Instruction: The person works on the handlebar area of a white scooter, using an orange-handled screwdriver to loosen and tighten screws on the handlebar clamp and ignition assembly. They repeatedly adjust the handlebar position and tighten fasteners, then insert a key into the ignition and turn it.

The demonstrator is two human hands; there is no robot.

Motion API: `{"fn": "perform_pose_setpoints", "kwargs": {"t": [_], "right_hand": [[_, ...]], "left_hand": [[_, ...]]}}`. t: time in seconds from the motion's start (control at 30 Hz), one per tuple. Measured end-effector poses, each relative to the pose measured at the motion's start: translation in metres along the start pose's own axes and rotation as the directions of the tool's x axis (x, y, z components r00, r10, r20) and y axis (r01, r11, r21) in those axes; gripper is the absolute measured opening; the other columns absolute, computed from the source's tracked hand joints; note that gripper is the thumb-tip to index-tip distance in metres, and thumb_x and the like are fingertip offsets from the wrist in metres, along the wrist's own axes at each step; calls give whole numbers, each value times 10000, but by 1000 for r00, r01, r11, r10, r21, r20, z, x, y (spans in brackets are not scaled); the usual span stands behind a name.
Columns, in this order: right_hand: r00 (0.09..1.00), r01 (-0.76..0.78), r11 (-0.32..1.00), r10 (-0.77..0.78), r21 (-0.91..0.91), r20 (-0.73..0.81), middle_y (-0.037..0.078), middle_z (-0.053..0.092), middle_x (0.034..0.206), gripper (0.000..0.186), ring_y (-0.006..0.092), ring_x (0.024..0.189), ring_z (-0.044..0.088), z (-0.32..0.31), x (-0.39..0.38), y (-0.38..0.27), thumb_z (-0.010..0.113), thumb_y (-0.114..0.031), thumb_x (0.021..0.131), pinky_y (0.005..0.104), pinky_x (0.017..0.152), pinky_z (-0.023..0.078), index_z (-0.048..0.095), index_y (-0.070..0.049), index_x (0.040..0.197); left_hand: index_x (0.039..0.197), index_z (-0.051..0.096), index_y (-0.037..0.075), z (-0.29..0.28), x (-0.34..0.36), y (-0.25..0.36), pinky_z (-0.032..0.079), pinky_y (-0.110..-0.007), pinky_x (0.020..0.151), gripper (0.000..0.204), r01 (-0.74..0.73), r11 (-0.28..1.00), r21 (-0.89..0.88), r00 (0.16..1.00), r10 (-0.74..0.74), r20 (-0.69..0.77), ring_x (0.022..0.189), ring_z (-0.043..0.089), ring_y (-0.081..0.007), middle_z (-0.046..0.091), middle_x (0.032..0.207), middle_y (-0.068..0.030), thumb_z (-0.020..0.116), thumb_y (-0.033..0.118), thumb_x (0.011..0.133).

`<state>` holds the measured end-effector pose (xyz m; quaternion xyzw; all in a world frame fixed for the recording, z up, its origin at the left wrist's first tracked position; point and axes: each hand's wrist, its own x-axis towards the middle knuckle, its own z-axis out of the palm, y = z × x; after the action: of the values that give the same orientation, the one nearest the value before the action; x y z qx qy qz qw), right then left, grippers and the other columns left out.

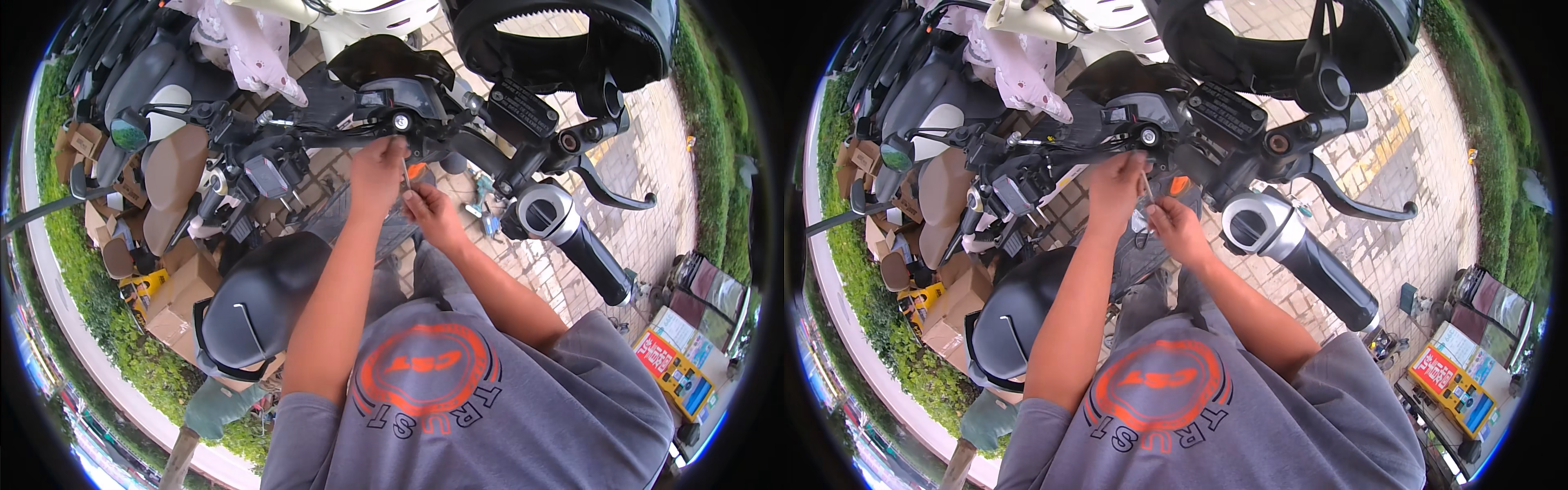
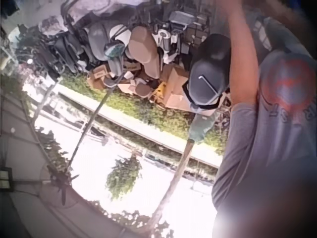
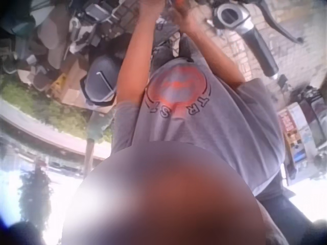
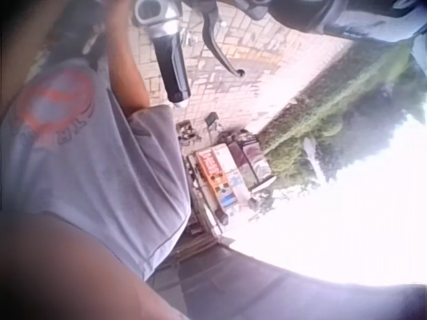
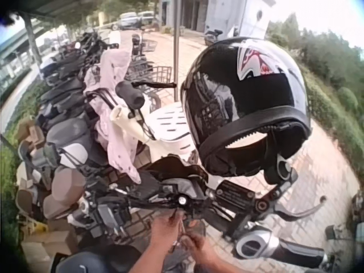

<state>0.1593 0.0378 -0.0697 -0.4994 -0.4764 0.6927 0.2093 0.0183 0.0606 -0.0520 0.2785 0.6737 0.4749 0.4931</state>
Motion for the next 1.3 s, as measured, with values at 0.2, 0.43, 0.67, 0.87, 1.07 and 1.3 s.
{"fn": "perform_pose_setpoints", "kwargs": {"t": [0.2,0.43,0.67,0.87,1.07,1.3], "right_hand": [[999,-14,953,24,302,-31,10,587,741,236,73,646,536,34,24,26,498,-214,962,242,542,437,567,-2,884],[985,5,877,78,480,-154,36,632,825,80,88,711,562,58,32,25,614,-36,850,264,619,455,574,-9,914],[1000,18,708,-14,706,-12,53,593,1015,192,132,876,574,65,53,35,567,-108,899,310,710,484,546,-52,1081],[982,-119,348,-95,930,162,33,576,1056,257,143,870,576,77,79,54,569,-154,905,305,719,483,520,-80,1146],[972,53,721,-195,691,129,52,570,985,257,157,880,572,60,58,53,583,-108,889,302,737,484,493,-78,1128],[973,60,838,-169,543,154,53,559,989,279,155,870,568,53,63,49,598,-96,874,314,741,482,479,-60,1124]], "left_hand": [[948,635,29,9,11,13,454,-416,620,175,-225,764,605,974,198,112,724,605,-370,635,773,-158,562,161,861],[914,663,53,16,26,-11,471,-449,675,134,-383,621,684,914,365,180,809,596,-348,590,836,-154,588,140,846],[900,672,71,14,33,-12,492,-437,696,126,-465,495,734,870,409,275,816,604,-324,593,841,-129,584,74,810],[862,667,71,11,37,-13,500,-421,715,105,-537,364,761,797,516,315,855,601,-295,591,866,-94,597,59,784],[818,657,59,14,33,-15,496,-424,711,68,-461,447,766,863,427,270,837,599,-304,586,830,-113,600,88,793],[823,663,70,12,35,-13,495,-433,691,86,-481,459,747,851,448,273,824,604,-319,588,803,-124,600,128,814]]}}
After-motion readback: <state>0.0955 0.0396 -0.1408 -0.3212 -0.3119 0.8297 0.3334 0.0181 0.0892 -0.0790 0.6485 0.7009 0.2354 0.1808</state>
